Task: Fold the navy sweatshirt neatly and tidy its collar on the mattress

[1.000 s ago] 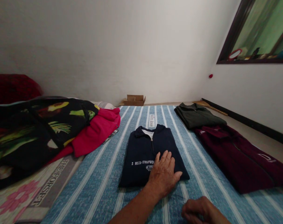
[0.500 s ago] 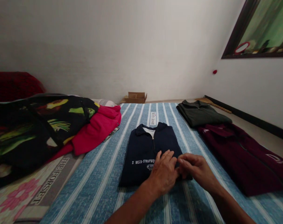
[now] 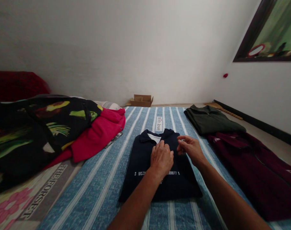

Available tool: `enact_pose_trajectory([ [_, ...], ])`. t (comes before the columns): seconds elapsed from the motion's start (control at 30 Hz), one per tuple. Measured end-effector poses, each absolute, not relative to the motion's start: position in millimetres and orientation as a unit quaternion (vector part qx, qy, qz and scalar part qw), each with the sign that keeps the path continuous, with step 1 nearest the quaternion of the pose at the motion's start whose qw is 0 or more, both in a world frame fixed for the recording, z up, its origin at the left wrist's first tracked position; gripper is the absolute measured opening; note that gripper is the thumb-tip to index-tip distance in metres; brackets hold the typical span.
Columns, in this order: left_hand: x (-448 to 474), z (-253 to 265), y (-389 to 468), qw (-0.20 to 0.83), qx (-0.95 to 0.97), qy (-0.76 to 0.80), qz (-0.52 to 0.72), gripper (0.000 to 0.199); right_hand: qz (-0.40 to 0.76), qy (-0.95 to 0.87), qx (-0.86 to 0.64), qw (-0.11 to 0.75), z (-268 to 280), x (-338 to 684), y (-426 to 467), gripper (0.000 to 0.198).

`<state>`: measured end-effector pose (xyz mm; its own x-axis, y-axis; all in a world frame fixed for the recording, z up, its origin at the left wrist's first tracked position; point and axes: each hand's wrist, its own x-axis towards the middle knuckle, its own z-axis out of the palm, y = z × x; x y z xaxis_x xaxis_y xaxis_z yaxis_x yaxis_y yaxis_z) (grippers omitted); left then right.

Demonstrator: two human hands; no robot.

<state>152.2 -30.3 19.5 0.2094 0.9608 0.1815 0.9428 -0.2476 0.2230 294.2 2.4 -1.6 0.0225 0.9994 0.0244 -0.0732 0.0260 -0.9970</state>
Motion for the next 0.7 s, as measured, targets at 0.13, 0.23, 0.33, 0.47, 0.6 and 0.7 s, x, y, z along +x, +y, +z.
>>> enact_pose_trajectory([
  [0.13, 151, 7, -31, 0.019, 0.781, 0.603, 0.165, 0.024, 0.524, -0.456, -0.494, 0.523, -1, 285, 29, 0.037],
  [0.23, 151, 3, -30, 0.016, 0.778, 0.603, 0.177, 0.022, 0.523, -0.444, -0.532, 0.497, 0, 276, 49, 0.041],
  [0.33, 151, 1, -29, 0.013, 0.771, 0.607, 0.191, 0.021, 0.524, -0.45, -0.549, 0.47, 1, 268, 64, 0.047],
  [0.47, 150, -2, -27, 0.015, 0.759, 0.616, 0.21, 0.019, 0.524, -0.466, -0.552, 0.45, -3, 262, 72, 0.044],
  [0.6, 149, -5, -25, 0.018, 0.743, 0.629, 0.227, 0.02, 0.516, -0.463, -0.555, 0.46, -8, 262, 72, 0.027],
  [0.7, 148, -5, -23, 0.029, 0.731, 0.641, 0.233, 0.021, 0.511, -0.451, -0.553, 0.479, -12, 264, 72, 0.014],
])
